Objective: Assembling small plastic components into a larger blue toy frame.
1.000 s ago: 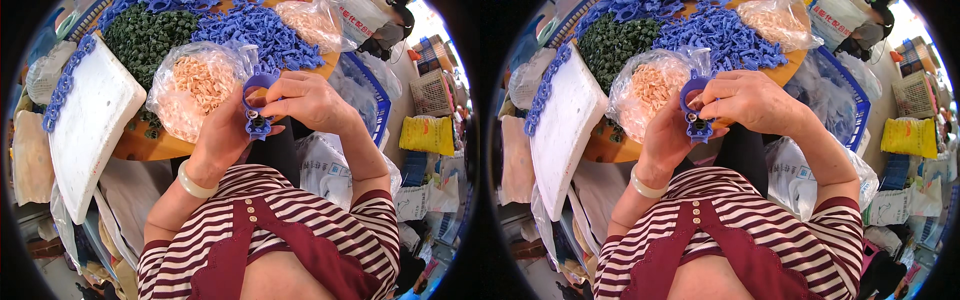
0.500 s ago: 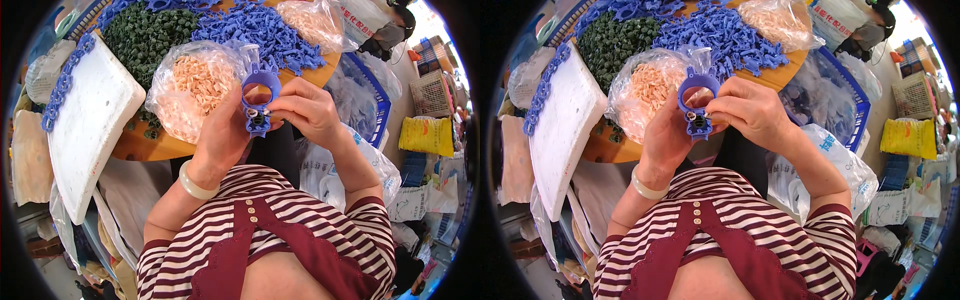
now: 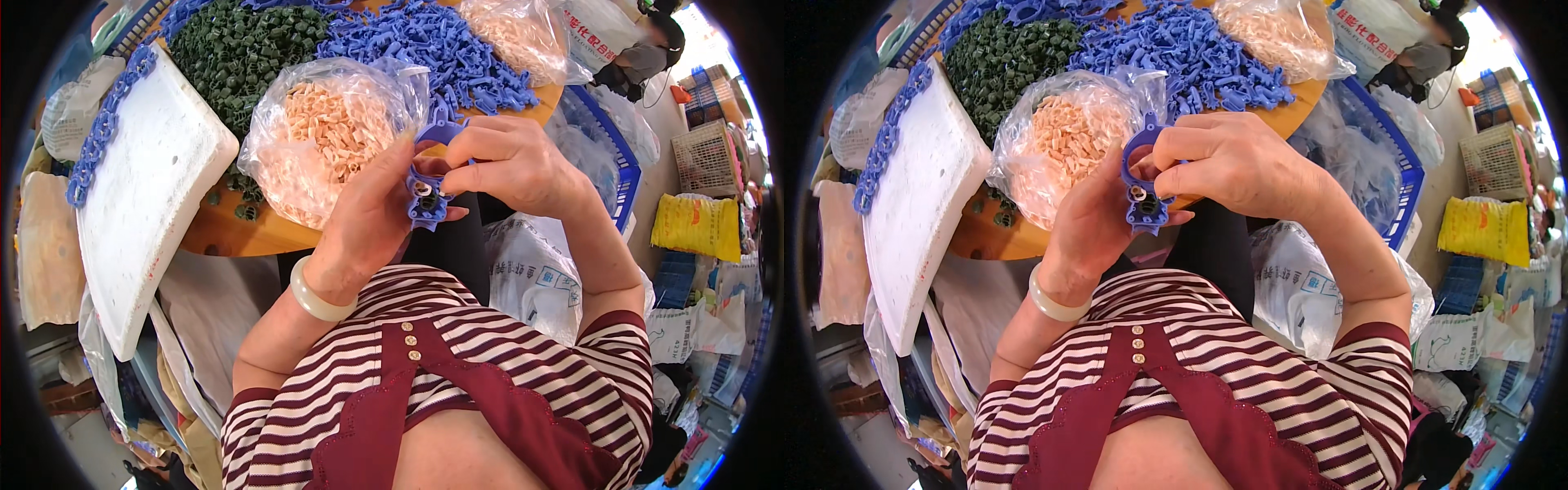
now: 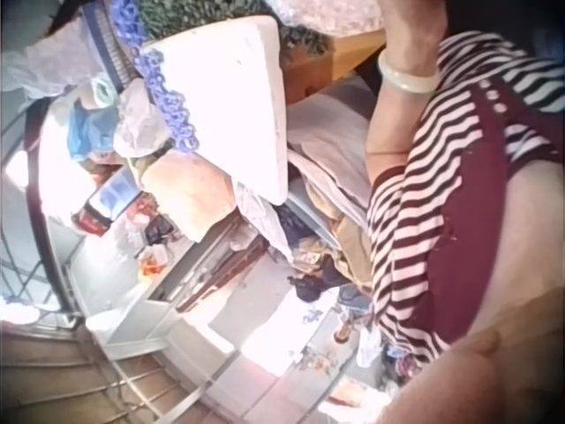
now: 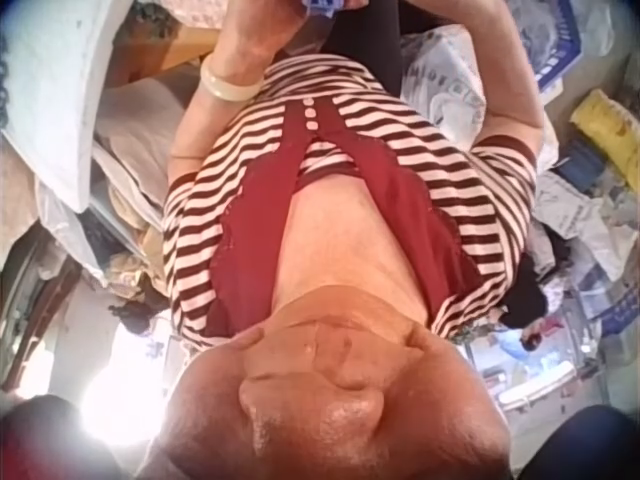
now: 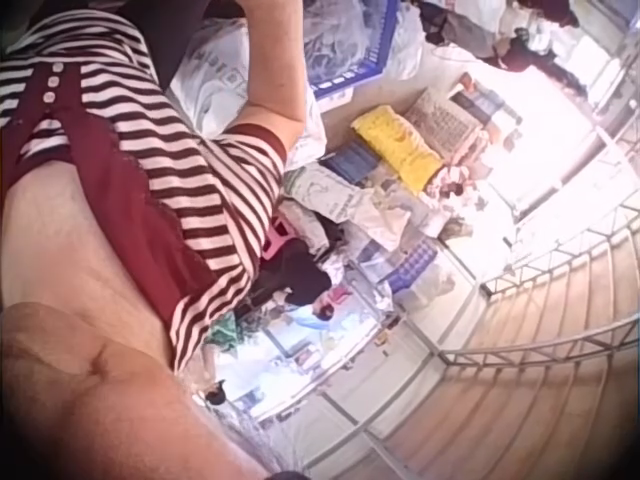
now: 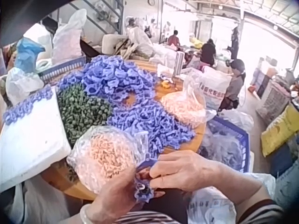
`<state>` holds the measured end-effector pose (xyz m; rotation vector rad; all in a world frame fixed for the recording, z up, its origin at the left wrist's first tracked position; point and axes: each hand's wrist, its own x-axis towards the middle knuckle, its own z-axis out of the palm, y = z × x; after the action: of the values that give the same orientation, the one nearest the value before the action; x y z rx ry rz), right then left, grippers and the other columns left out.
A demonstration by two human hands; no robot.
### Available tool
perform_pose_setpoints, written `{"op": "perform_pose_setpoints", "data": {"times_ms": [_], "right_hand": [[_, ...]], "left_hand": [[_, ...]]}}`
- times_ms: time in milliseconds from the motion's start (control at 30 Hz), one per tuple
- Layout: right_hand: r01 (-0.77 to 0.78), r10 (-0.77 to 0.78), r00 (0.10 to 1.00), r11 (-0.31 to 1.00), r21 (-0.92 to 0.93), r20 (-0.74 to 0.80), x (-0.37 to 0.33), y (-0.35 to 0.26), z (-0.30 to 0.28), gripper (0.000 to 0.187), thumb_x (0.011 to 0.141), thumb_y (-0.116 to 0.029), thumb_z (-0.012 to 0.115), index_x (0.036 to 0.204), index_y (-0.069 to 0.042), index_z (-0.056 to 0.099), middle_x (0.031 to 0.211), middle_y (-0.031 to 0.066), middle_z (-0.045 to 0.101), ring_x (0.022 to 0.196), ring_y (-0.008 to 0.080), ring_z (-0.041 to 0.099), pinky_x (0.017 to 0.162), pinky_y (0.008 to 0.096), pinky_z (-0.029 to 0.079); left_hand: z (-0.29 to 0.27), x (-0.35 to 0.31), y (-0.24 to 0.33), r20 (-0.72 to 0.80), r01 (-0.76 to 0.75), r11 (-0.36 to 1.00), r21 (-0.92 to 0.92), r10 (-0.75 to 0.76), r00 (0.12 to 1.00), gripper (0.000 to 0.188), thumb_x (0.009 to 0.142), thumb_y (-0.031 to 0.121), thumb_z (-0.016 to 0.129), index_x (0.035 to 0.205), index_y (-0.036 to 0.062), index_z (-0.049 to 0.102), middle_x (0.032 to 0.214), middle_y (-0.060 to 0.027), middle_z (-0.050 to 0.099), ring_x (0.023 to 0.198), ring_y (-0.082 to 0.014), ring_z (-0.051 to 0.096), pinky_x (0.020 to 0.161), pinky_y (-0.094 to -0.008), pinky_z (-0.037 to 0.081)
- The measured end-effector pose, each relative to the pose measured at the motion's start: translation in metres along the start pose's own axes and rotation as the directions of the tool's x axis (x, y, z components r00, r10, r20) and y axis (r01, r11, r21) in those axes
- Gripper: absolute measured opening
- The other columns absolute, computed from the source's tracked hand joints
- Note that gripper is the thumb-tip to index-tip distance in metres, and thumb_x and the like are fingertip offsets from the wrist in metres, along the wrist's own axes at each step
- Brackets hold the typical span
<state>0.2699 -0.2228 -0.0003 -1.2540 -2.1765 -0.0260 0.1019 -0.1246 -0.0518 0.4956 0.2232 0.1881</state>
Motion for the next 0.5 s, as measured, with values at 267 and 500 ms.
{"op": "perform_pose_setpoints", "data": {"times_ms": [267, 500], "right_hand": [[0.02, -0.014, 0.995, 0.998, -0.068, 0.094, 0.007, -0.003, -0.007, 0.017, 0.065, -0.009, 0.064, 0.081, -0.01, 0.063, 0.08, -0.0015, 0.056, 0.065, 0.0192, 0.054, 0.052, 0.0296, 0.043], [-0.108, 0.107, 0.994, 0.99, -0.093, -0.017, -0.002, -0.011, 0.007, 0.017, 0.067, -0.004, 0.066, 0.083, -0.009, 0.065, 0.08, 0.0021, 0.057, 0.065, 0.0198, 0.056, 0.055, 0.0285, 0.045]], "left_hand": [[0.0, 0.0, 0.0, 0.013, 0.019, 0.999, -0.036, -0.018, 1.0, 0.041, 0.097, 0.037, 0.039, 0.12, 0.0036, 0.048, 0.106, -0.0091, 0.056, 0.096, -0.0195, 0.058, 0.08, -0.0433, 0.053], [0.0, 0.0, -0.001, 0.022, -0.024, 0.996, -0.081, 0.026, 0.999, 0.045, 0.096, 0.039, 0.039, 0.123, 0.0037, 0.045, 0.109, -0.009, 0.056, 0.101, -0.0203, 0.057, 0.086, -0.0443, 0.049]]}}
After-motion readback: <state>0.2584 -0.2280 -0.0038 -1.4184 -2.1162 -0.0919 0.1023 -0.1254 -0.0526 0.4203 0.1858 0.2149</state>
